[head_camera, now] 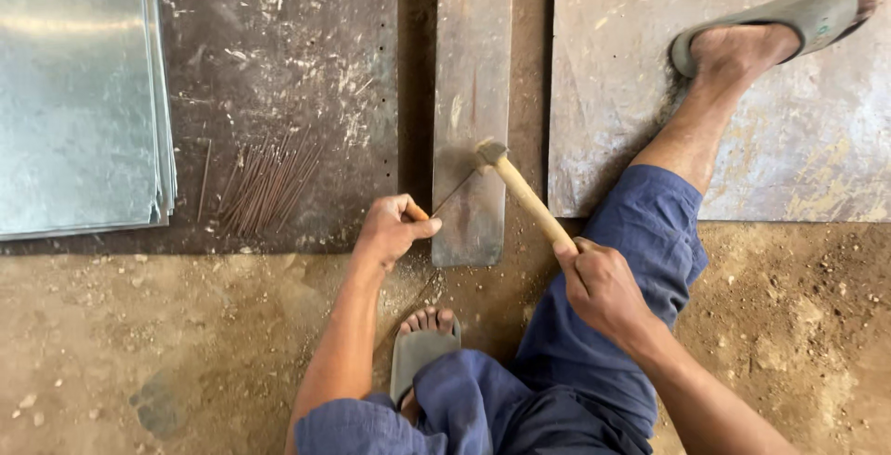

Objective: The person sits on the ground and hammers thin metal wires one at a time against a steel rail, repositioning each wire by hand to flatten or shape sections, then sets finished wires on a pile beside them. Near the end they gather the wires and handle a stack of galvanized metal sheets.

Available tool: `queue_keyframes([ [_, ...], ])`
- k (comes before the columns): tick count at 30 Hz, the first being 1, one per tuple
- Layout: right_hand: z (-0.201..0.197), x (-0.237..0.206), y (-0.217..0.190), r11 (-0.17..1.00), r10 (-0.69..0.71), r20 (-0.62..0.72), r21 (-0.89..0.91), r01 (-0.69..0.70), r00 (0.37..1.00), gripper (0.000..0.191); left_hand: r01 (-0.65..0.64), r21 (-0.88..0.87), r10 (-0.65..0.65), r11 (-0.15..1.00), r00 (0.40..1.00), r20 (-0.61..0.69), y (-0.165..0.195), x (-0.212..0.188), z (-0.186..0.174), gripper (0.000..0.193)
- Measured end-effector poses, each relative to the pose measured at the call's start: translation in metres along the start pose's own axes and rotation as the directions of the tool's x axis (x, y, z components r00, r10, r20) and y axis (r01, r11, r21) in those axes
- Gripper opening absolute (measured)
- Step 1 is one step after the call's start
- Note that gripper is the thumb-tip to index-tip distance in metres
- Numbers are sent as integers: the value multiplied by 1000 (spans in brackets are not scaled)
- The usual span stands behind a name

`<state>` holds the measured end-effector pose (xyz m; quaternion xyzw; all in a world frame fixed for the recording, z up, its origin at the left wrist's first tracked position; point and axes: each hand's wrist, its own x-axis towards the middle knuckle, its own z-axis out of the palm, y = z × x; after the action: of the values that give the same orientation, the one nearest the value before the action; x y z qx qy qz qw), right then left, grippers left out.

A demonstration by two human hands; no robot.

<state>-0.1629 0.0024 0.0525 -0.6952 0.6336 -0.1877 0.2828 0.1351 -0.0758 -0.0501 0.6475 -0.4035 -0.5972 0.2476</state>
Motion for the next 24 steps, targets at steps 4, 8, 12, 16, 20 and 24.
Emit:
queue_keyframes([
  [4, 0, -2, -5, 985, -68, -48, 154, 74, 997, 38, -10, -35, 10, 999, 1000, 12, 2, 1, -2, 21],
  [8, 2, -2, -7, 1000, -6, 57, -23, 7, 998, 51, 8, -40, -7, 999, 1000, 31, 2, 2, -2, 23],
  [12, 4, -6, -5, 993, -89, 2, 82, 89, 996, 42, 58, 44, -60, 997, 997, 41, 2, 3, -2, 22],
  [16, 5, -10, -8, 997, 21, 116, -75, -12, 993, 52, -18, -33, 19, 999, 999, 47, 0, 6, -4, 23],
  [20, 5, -12, -12, 997, 28, 83, 71, -34, 996, 46, 45, -22, -43, 999, 997, 66, -2, 9, -4, 22],
  [24, 11, -13, -11, 997, 10, 137, -74, 0, 991, 49, 6, -72, -1, 997, 998, 68, -4, 9, -3, 22],
])
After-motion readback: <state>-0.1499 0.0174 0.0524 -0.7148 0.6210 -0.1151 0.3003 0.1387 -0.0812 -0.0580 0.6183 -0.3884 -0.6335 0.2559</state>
